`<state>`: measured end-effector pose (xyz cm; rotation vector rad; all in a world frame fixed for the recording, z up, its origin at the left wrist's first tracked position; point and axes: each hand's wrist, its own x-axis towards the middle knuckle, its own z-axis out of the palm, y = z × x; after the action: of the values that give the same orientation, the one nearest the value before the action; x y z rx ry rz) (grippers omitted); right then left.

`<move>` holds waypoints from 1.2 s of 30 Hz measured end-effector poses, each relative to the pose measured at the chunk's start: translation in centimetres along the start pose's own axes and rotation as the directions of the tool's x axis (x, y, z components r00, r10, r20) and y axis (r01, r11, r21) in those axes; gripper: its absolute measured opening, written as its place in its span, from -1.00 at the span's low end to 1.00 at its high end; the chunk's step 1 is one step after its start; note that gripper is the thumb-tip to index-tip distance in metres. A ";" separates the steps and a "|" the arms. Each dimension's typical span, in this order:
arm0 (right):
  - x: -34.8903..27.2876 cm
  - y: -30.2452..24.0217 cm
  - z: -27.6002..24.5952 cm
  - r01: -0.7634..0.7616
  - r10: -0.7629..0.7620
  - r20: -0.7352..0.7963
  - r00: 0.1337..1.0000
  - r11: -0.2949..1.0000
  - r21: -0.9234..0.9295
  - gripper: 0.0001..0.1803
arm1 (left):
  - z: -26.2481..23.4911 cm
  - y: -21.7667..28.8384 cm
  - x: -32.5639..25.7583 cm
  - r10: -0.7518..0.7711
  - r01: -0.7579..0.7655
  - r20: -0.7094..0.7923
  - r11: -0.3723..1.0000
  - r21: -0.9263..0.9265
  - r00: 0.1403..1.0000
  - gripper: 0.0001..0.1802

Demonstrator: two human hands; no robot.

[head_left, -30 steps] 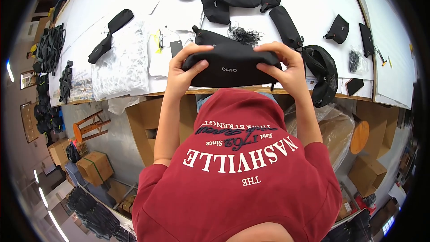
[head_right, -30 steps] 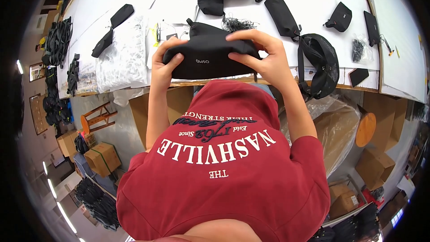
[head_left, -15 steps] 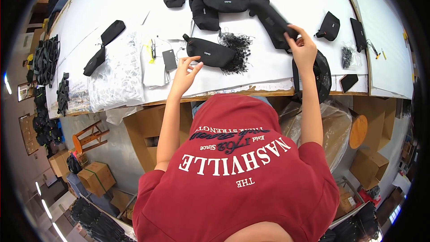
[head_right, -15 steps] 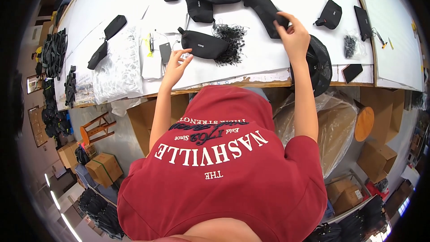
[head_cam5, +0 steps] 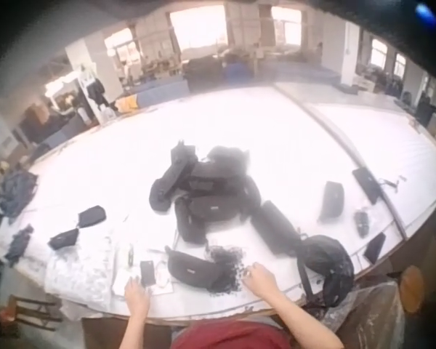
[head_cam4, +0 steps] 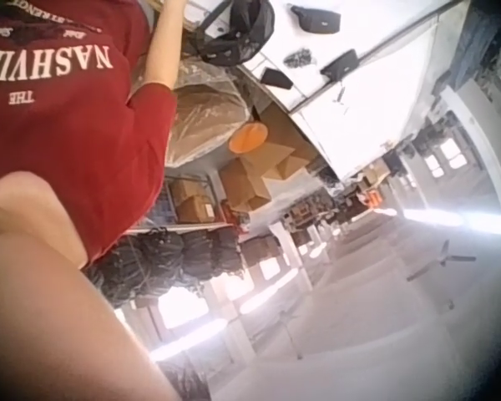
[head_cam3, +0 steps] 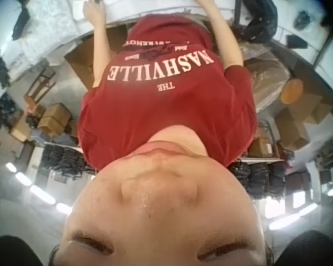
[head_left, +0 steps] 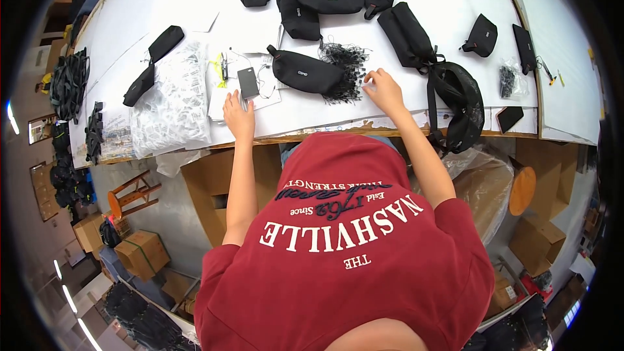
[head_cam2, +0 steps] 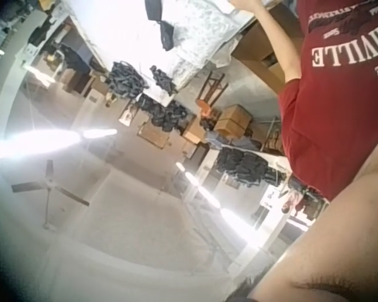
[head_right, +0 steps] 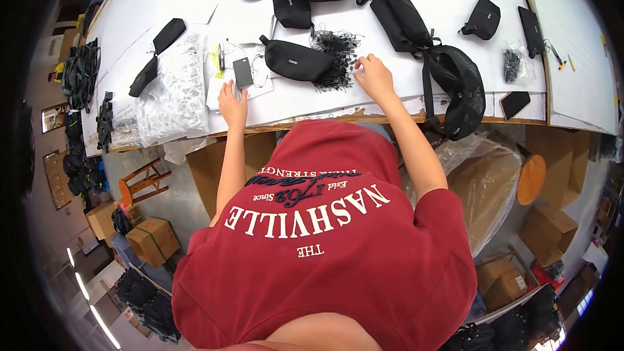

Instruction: Inspecting and labeling small black pouches at a manufacturing workstation.

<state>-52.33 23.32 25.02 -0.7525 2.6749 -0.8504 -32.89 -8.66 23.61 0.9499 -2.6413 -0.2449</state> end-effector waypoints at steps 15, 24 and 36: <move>0.1 -1.4 -6.2 -0.010 -0.025 0.026 0.999 0.492 0.870 -0.88 | -1.2 -2.6 1.9 -0.019 0.023 0.028 0.987 -0.156 0.999 -0.71; -0.3 -11.2 -12.0 0.078 -0.216 -0.001 0.976 0.347 0.935 -0.85 | -2.3 -2.9 4.6 -0.275 0.266 -0.016 0.941 -0.212 0.961 -0.74; -2.0 -10.9 -11.5 0.042 -0.105 0.011 0.994 0.486 0.873 -0.79 | -1.7 -3.7 2.5 0.262 -0.235 -0.039 0.914 0.330 0.964 -0.76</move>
<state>-50.49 22.22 40.85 -0.5732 1.7070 -1.9328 -31.95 -13.20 24.77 0.6809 -2.7376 0.2907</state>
